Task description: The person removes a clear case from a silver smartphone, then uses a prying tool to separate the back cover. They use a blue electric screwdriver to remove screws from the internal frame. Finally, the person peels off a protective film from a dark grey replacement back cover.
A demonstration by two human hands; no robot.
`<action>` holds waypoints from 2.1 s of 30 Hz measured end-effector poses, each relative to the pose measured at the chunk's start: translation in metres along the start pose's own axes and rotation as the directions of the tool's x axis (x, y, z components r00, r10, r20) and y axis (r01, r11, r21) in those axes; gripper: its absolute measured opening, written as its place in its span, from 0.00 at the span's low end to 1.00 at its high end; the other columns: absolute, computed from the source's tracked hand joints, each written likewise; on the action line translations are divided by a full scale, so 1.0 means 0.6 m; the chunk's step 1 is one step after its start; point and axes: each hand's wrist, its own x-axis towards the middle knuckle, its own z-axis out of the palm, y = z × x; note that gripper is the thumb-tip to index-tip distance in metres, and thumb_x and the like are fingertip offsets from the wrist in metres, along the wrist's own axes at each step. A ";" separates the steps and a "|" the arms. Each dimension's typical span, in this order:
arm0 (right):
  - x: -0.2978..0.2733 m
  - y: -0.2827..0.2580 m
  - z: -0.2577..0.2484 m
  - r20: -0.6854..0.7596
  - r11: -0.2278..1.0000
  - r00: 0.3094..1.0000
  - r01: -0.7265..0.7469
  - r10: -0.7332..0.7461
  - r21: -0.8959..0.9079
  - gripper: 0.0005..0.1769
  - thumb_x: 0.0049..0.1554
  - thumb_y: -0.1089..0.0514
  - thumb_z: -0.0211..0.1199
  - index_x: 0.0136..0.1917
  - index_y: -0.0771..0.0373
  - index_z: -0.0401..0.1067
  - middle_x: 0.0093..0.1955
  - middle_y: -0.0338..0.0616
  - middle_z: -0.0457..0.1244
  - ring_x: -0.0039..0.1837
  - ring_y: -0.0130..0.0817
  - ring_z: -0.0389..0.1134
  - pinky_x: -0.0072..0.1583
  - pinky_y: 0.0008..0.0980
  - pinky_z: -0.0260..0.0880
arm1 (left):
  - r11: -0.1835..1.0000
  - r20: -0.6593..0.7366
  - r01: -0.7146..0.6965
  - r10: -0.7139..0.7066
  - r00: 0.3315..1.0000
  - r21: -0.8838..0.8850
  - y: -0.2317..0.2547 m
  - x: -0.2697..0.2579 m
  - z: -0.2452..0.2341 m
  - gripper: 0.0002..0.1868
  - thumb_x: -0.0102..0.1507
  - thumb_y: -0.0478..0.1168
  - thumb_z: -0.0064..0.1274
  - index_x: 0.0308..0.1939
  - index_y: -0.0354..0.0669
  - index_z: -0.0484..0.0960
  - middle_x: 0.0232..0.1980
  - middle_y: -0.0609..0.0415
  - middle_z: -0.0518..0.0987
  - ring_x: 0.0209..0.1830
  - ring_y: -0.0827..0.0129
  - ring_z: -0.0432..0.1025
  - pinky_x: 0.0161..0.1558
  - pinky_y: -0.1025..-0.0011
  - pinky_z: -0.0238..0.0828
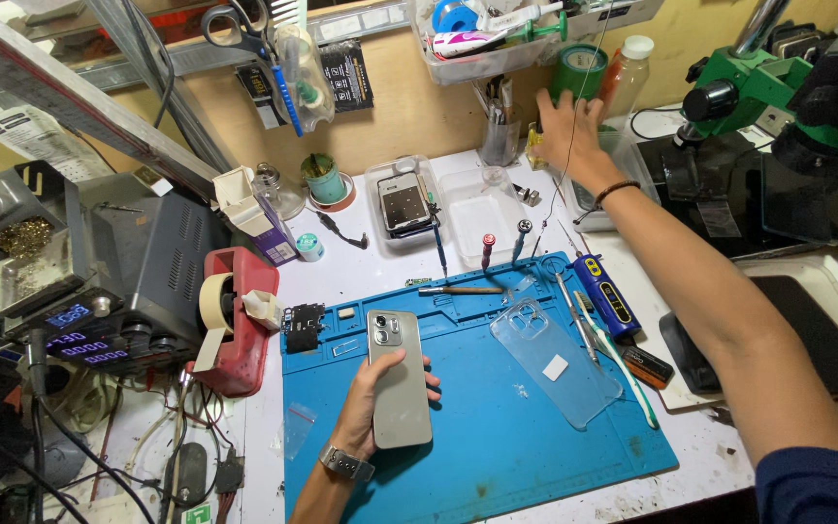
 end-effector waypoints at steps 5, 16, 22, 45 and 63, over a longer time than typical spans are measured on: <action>-0.027 -0.014 -0.001 -0.009 0.963 0.963 0.269 -0.269 -0.026 0.08 0.54 0.56 0.56 0.37 0.60 0.71 0.39 0.49 0.67 0.47 0.50 0.64 0.53 0.50 0.54 | 1.000 -0.009 0.007 -0.007 1.000 0.009 0.000 0.001 0.003 0.24 0.56 0.48 0.52 0.45 0.29 0.76 0.35 0.33 0.79 0.27 0.50 0.75 0.31 0.59 0.71; -0.034 -0.035 0.031 0.398 0.977 0.917 0.117 -0.039 -0.176 0.24 0.55 0.37 0.61 0.53 0.56 0.74 0.54 0.54 0.67 0.64 0.53 0.63 0.69 0.65 0.38 | 1.000 0.021 -0.011 0.011 1.000 0.011 -0.003 0.002 -0.003 0.23 0.56 0.49 0.52 0.44 0.31 0.76 0.35 0.36 0.79 0.27 0.52 0.75 0.31 0.59 0.72; -0.052 -0.031 -0.004 0.005 0.915 0.990 0.126 -0.139 0.384 0.19 0.67 0.50 0.47 0.37 0.59 0.65 0.30 0.45 0.63 0.36 0.51 0.64 0.53 0.44 0.48 | 0.998 0.014 -0.038 0.039 0.999 -0.050 -0.007 0.007 -0.003 0.23 0.56 0.46 0.52 0.48 0.31 0.73 0.40 0.40 0.77 0.29 0.52 0.75 0.31 0.56 0.74; 0.029 -0.281 -0.047 0.497 0.832 0.722 0.200 -0.482 0.517 0.33 0.57 0.35 0.51 0.70 0.52 0.54 0.60 0.30 0.67 0.68 0.38 0.62 0.66 0.46 0.45 | 1.000 0.078 0.007 -0.005 0.997 -0.029 0.000 0.008 -0.013 0.25 0.57 0.51 0.52 0.46 0.30 0.75 0.36 0.38 0.78 0.26 0.55 0.74 0.33 0.59 0.75; 0.038 -0.154 -0.023 0.316 0.926 0.887 0.250 -0.336 0.283 0.10 0.60 0.59 0.52 0.44 0.66 0.73 0.49 0.57 0.65 0.50 0.58 0.68 0.46 0.55 0.68 | 0.997 0.055 0.074 -0.074 0.996 0.013 0.001 0.004 -0.014 0.27 0.57 0.54 0.50 0.45 0.30 0.76 0.35 0.38 0.80 0.27 0.56 0.75 0.34 0.62 0.72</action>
